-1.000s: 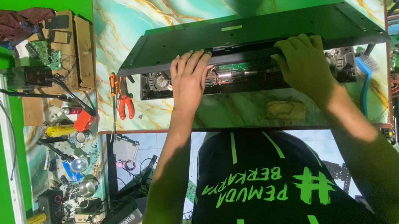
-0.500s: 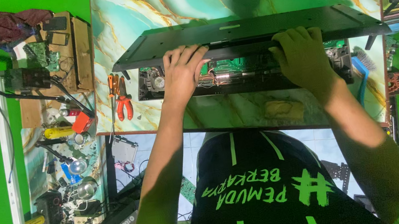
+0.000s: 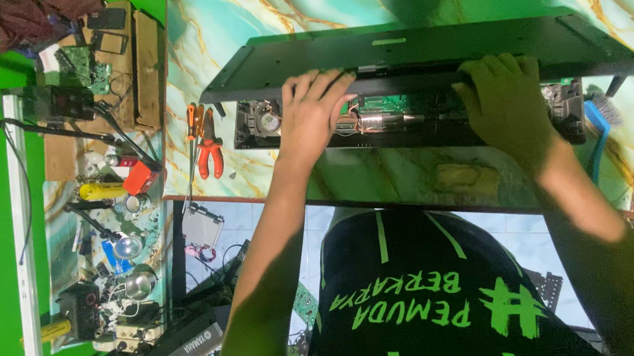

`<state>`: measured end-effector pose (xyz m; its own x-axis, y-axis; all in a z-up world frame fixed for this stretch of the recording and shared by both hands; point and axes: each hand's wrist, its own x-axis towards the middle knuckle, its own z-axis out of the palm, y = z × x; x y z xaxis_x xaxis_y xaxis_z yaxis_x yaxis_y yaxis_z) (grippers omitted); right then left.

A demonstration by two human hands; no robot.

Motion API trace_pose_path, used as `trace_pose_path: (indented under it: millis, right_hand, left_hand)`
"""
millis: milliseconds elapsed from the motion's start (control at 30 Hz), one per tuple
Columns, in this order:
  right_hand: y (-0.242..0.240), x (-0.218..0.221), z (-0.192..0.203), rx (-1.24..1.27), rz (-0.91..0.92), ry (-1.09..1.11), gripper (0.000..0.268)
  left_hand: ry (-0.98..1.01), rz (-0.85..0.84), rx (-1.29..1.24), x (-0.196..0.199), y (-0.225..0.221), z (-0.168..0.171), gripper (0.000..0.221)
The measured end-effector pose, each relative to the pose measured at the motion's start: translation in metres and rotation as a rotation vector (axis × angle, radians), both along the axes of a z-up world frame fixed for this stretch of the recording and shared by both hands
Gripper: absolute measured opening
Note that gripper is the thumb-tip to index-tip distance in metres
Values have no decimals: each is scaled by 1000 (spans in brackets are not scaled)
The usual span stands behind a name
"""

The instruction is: The person holds a pair of pliers, wipes the outer casing of an electronic keyboard with a cloth, and then lifts the casing to reveal the internal components.

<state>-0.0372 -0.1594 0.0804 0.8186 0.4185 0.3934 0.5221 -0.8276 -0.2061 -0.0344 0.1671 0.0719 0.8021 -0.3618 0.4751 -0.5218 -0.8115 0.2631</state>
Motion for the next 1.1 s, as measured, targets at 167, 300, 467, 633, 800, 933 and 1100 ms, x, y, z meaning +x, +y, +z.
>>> trace_pose_path:
  millis: [167, 300, 467, 633, 800, 933, 1100]
  right_hand:
    - [0, -3, 1, 13, 15, 10, 20]
    - [-1, 0, 2, 4, 14, -30, 19]
    - [0, -2, 2, 31, 27, 2, 18]
    - [-1, 1, -1, -11, 5, -35, 19]
    - [-5, 11, 1, -6, -1, -8, 16]
    - [-5, 16, 5, 3, 4, -15, 16]
    - [-4, 18, 11, 17, 15, -9, 16]
  left_hand:
    - [-2, 47, -15, -8, -5, -6, 33]
    - [-9, 117, 12, -6, -11, -7, 35]
    - [1, 159, -36, -11, -18, -6, 34]
    - [-217, 235, -45, -32, -41, -29, 35]
    - [175, 5, -29, -54, -59, -75, 18]
    - [149, -7, 14, -62, -55, -113, 33]
    - [198, -7, 73, -61, -45, -150, 27]
